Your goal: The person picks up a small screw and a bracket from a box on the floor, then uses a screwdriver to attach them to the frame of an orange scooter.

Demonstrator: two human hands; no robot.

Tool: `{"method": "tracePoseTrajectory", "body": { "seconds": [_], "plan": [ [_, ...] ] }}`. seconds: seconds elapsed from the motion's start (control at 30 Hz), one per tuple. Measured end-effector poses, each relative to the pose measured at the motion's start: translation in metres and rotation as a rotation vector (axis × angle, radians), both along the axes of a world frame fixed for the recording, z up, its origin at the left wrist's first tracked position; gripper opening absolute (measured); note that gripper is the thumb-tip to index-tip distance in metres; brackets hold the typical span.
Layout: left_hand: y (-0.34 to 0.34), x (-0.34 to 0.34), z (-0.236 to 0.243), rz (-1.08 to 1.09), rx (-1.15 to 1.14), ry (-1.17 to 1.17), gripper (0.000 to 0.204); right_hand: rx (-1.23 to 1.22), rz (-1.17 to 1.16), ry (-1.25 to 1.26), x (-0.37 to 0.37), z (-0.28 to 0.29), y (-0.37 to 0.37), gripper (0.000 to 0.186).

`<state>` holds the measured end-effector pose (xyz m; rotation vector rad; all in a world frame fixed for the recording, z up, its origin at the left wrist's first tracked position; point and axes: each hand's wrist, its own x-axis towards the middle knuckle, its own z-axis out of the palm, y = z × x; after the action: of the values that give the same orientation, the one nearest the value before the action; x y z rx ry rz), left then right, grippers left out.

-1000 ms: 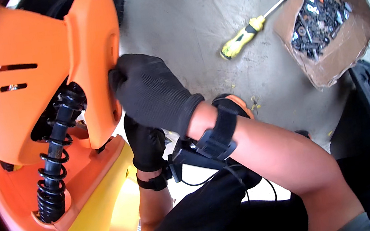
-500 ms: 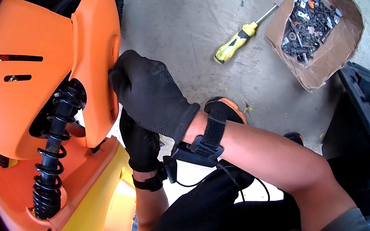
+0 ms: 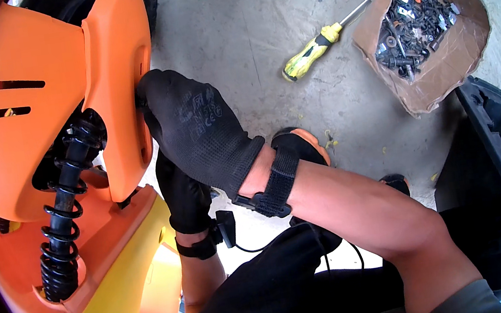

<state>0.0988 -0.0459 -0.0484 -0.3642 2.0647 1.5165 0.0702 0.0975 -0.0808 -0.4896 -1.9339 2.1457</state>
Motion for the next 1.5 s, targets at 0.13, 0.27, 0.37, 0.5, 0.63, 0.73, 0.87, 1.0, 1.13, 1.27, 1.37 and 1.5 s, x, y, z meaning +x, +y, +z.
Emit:
{"method": "tracePoseTrajectory", "body": {
  "seconds": [0.13, 0.27, 0.37, 0.5, 0.63, 0.73, 0.87, 1.0, 1.13, 1.27, 1.37, 1.5],
  "plan": [
    [0.004, -0.002, -0.001, -0.008, -0.011, 0.013, 0.038, 0.054, -0.045, 0.031, -0.002, -0.003, -0.001, 0.014],
    [-0.004, -0.001, -0.001, -0.044, -0.051, -0.001, 0.037, 0.020, -0.059, 0.039, 0.000, -0.003, -0.003, 0.013],
    [0.005, -0.002, 0.000, 0.004, -0.045, -0.003, 0.025, 0.021, -0.065, 0.049, -0.001, -0.004, -0.003, 0.013],
    [0.009, -0.002, 0.002, 0.030, -0.047, 0.029, 0.020, 0.040, -0.058, 0.059, -0.003, -0.004, -0.003, 0.013],
    [0.000, -0.001, 0.000, -0.014, -0.030, 0.017, 0.031, 0.090, -0.013, 0.038, -0.007, -0.002, 0.000, 0.011],
    [0.013, -0.001, 0.000, 0.059, 0.034, 0.048, 0.022, -0.009, 0.064, -0.049, -0.009, -0.001, 0.004, 0.010],
    [0.019, -0.004, 0.004, 0.061, 0.037, 0.020, 0.022, -0.601, 0.310, -0.453, -0.017, 0.016, 0.025, 0.015],
    [0.023, -0.011, 0.012, 0.049, -0.010, -0.042, 0.022, -0.668, 0.178, -0.478, -0.016, 0.032, 0.026, 0.017],
    [0.022, -0.008, 0.008, 0.124, 0.065, 0.009, 0.020, -0.584, 0.091, -0.393, -0.015, 0.033, 0.012, 0.013],
    [0.014, -0.008, 0.006, 0.070, 0.034, 0.050, 0.020, -0.405, 0.099, -0.306, -0.007, 0.031, 0.008, 0.011],
    [0.015, -0.009, 0.004, 0.039, 0.040, 0.037, 0.019, -0.213, 0.082, -0.263, -0.008, 0.029, 0.009, 0.011],
    [0.014, -0.009, 0.006, 0.043, 0.034, 0.031, 0.019, -0.071, 0.084, -0.239, -0.006, 0.022, 0.003, 0.012]
  ]
}}
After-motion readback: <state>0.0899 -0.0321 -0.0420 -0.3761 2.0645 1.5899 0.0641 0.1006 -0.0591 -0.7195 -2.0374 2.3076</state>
